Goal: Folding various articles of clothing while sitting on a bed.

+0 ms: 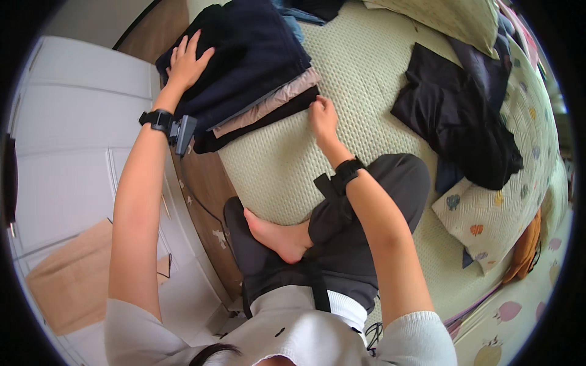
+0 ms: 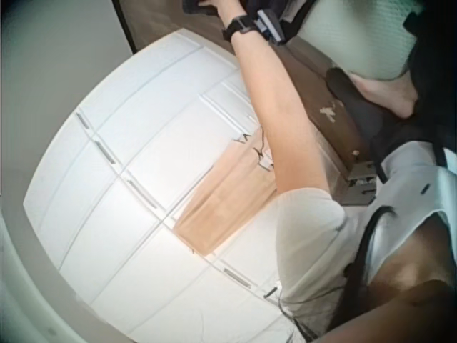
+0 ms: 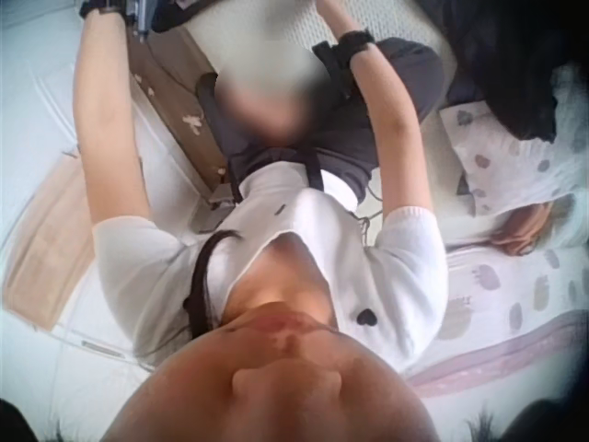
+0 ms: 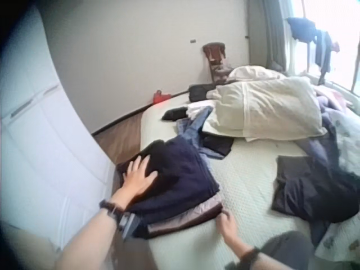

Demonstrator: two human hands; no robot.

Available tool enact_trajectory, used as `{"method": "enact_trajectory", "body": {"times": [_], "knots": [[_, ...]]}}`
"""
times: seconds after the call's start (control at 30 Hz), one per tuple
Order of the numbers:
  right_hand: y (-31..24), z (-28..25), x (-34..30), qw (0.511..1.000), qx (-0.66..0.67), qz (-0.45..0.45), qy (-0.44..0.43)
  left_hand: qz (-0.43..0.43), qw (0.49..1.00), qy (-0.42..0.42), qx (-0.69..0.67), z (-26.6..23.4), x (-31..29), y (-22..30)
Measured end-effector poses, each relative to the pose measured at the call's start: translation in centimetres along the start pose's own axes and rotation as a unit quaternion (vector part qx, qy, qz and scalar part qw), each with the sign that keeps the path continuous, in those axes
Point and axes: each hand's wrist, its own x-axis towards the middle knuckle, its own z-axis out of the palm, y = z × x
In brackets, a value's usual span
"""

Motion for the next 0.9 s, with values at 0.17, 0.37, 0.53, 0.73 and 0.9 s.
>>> {"method": "enact_trajectory", "body": {"times": [0.17,0.37,0.53,0.73,0.9], "knots": [[1.9,0.6,-1.0,0.983,0.138,0.118,-0.023,0.015,0.992,0.091,0.084,-1.2,-2.4,3.4],[1.0,6.0,-1.6,0.935,0.288,0.186,-0.092,0.241,0.961,0.110,0.086,-0.4,-11.4,9.7],[-1.2,8.9,-1.6,0.944,0.236,0.228,0.029,0.145,0.970,0.075,0.182,0.8,-10.6,6.5],[1.4,8.8,-0.2,0.965,0.175,0.196,0.012,0.208,0.959,0.108,0.159,-0.1,-7.2,5.0],[2.7,8.1,-0.4,0.975,0.128,0.180,0.006,0.184,0.979,-0.011,0.082,-4.1,-4.3,3.5]]}}
